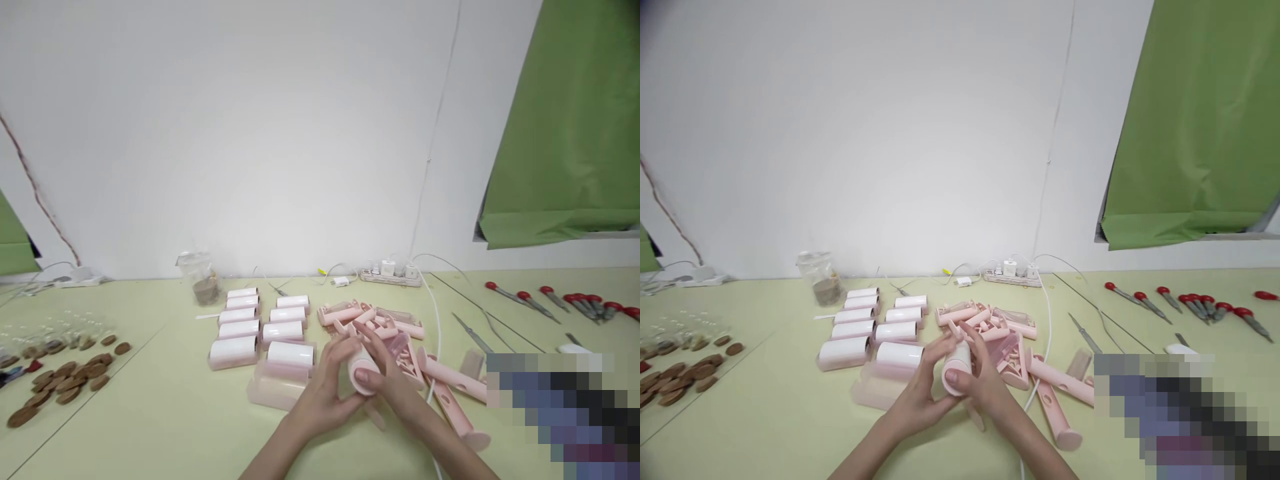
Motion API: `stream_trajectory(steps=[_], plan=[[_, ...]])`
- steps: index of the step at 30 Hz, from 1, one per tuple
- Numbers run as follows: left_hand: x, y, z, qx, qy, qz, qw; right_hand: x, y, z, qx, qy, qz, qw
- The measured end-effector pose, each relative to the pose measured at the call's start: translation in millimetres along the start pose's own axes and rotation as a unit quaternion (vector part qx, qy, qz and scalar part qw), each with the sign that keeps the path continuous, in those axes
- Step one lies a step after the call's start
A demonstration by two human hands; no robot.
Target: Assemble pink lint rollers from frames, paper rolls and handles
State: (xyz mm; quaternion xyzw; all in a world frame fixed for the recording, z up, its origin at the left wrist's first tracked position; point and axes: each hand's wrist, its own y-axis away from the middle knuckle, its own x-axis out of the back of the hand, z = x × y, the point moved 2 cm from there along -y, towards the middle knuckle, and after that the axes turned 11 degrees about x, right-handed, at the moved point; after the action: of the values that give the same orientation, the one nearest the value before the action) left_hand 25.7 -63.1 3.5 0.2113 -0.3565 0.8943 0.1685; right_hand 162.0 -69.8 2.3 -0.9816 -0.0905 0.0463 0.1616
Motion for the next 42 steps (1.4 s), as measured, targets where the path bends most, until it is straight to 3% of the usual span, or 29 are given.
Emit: stream_trajectory(steps=[3, 6, 9, 12, 15, 19, 22, 25, 29, 34, 38, 42], plan=[[29.6, 19.1, 2.3, 0.125, -0.1, 0.064, 0.985, 2.7, 0.2, -9.5, 0.03, 0.026, 0.011, 0.999], [62.9, 55.9, -8.4, 0.242, -0.21, 0.163, 0.933, 5.1, -1.0, -13.3, 0.055, 0.032, -0.028, 0.998], [70.6, 93.4, -25.8, 0.361, -0.173, 0.172, 0.9, 3.2, 0.0, -11.9, 0.093, 0.018, -0.081, 0.992], [55.5, 114.0, -29.6, 0.355, -0.148, 0.182, 0.905, 4.4, 0.7, -6.6, 0.113, 0.013, -0.075, 0.991], [42.1, 114.2, -17.6, 0.309, -0.195, 0.195, 0.91, 16.8, -6.2, -5.7, 0.108, -0.007, -0.025, 0.994], [45.1, 79.5, 6.7, 0.236, -0.275, 0.157, 0.919, 44.1, -27.3, -18.6, 0.136, -0.116, 0.058, 0.982], [44.6, 25.1, 8.4, 0.183, -0.282, 0.031, 0.941, 61.9, -36.9, -24.8, 0.187, -0.242, 0.192, 0.933], [30.0, -39.6, -12.2, 0.171, -0.31, -0.082, 0.932, 68.9, -35.0, -19.7, 0.184, -0.328, 0.26, 0.889], [0.0, -112.0, -51.7, 0.202, -0.279, -0.149, 0.927, 71.1, -29.0, -12.9, 0.18, -0.356, 0.265, 0.878], [-23.0, -150.0, -86.2, 0.303, -0.216, -0.229, 0.9, 70.7, -29.1, -12.0, 0.168, -0.393, 0.256, 0.867], [-22.7, -148.3, -94.0, 0.34, -0.13, -0.2, 0.91, 67.1, -29.6, -11.3, 0.157, -0.391, 0.239, 0.875], [-10.0, -139.7, -81.0, 0.332, 0.004, -0.07, 0.941, 63.3, -26.9, -11.0, 0.178, -0.35, 0.214, 0.894]])
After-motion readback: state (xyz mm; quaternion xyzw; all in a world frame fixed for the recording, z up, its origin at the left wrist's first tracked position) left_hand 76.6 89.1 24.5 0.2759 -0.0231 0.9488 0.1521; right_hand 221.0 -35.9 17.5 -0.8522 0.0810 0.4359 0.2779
